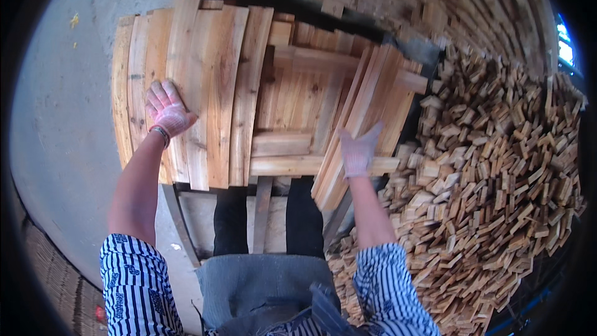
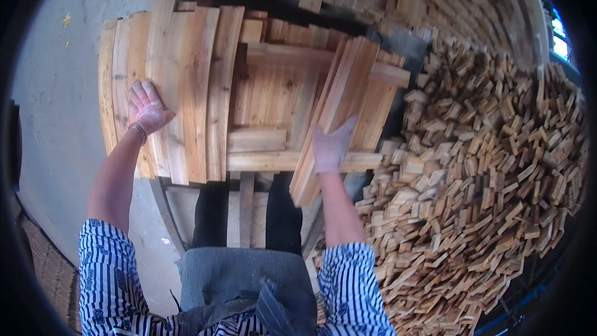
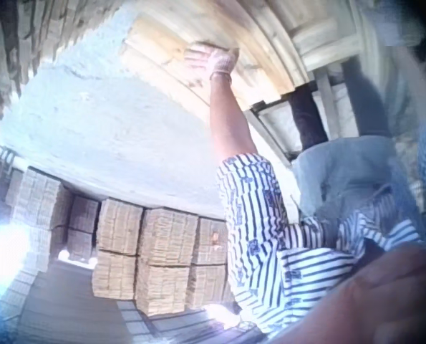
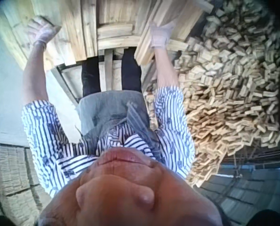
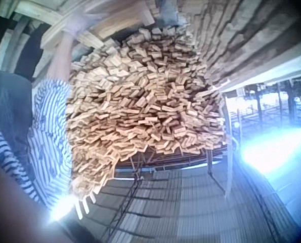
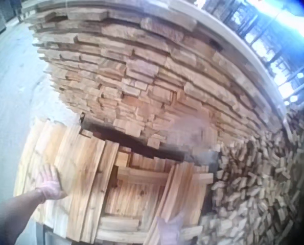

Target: The person repeatedly picks up small wooden planks from a large pile and stacks them onto a pallet. The person uses both hands to gather the planks and carefully aligns them in a neat stack on the pallet.

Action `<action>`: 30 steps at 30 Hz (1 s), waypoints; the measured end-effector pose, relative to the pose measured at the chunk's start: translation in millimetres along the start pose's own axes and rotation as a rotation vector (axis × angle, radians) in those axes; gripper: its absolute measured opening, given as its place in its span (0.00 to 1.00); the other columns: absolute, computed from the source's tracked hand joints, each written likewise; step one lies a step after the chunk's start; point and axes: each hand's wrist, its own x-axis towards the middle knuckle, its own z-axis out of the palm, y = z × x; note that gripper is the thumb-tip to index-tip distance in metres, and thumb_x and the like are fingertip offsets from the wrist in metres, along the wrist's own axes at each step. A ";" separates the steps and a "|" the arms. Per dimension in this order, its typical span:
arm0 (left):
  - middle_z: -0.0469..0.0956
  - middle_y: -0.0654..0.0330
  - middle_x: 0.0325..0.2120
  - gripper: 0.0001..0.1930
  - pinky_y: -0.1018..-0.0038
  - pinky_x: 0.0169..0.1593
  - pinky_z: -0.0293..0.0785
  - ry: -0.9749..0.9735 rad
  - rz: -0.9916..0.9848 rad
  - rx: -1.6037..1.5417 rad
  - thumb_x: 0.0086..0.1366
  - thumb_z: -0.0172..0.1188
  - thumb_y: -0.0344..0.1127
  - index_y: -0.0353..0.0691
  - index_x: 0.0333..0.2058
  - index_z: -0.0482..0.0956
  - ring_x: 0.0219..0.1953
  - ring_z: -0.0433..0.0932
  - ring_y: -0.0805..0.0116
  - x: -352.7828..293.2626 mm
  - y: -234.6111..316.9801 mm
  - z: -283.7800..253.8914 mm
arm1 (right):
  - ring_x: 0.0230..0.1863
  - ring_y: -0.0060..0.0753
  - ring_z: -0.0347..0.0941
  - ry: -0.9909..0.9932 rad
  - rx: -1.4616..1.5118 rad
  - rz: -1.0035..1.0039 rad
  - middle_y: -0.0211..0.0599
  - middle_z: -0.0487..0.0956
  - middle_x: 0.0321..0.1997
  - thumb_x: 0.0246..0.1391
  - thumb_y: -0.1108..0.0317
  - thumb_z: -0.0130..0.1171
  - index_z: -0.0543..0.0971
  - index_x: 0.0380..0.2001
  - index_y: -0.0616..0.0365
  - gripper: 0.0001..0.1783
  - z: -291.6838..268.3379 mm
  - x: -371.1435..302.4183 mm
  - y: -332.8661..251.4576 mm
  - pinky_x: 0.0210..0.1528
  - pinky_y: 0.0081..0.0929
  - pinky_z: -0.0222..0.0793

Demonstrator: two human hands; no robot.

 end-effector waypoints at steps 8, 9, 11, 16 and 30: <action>0.32 0.31 0.69 0.61 0.37 0.68 0.28 0.021 0.013 -0.082 0.48 0.65 0.51 0.30 0.69 0.34 0.71 0.28 0.28 -9.6 -15.2 1.6 | 0.75 0.58 0.49 -0.191 0.240 -0.121 0.65 0.50 0.74 0.46 0.59 0.71 0.40 0.73 0.62 0.62 32.9 -108.0 -99.9 0.75 0.35 0.45; 0.33 0.31 0.69 0.61 0.37 0.68 0.29 0.030 0.024 -0.087 0.47 0.65 0.50 0.30 0.69 0.34 0.71 0.28 0.28 -8.5 -11.9 1.0 | 0.75 0.60 0.48 -0.209 0.201 -0.117 0.66 0.50 0.74 0.47 0.58 0.70 0.39 0.73 0.61 0.62 49.7 -110.4 -114.4 0.75 0.38 0.46; 0.33 0.31 0.69 0.60 0.37 0.68 0.29 0.052 0.058 -0.096 0.47 0.66 0.50 0.30 0.68 0.35 0.71 0.29 0.28 -5.4 -3.8 -4.3 | 0.74 0.64 0.49 -0.207 0.141 -0.134 0.70 0.49 0.73 0.50 0.56 0.66 0.36 0.73 0.58 0.60 90.5 -109.9 -143.0 0.74 0.43 0.49; 0.31 0.31 0.69 0.61 0.37 0.68 0.29 0.075 0.074 -0.141 0.47 0.66 0.50 0.31 0.69 0.34 0.72 0.28 0.28 -6.8 -6.9 2.8 | 0.67 0.62 0.58 -0.246 -0.130 -0.048 0.62 0.60 0.66 0.51 0.57 0.63 0.35 0.74 0.53 0.58 126.2 -137.7 -203.4 0.69 0.51 0.56; 0.29 0.30 0.70 0.61 0.35 0.68 0.26 0.002 0.078 -0.119 0.49 0.65 0.49 0.30 0.70 0.32 0.71 0.24 0.26 -2.1 7.7 -8.4 | 0.69 0.68 0.57 -0.161 0.148 -0.205 0.67 0.54 0.72 0.64 0.45 0.49 0.41 0.75 0.46 0.45 144.1 -76.7 -115.6 0.70 0.46 0.56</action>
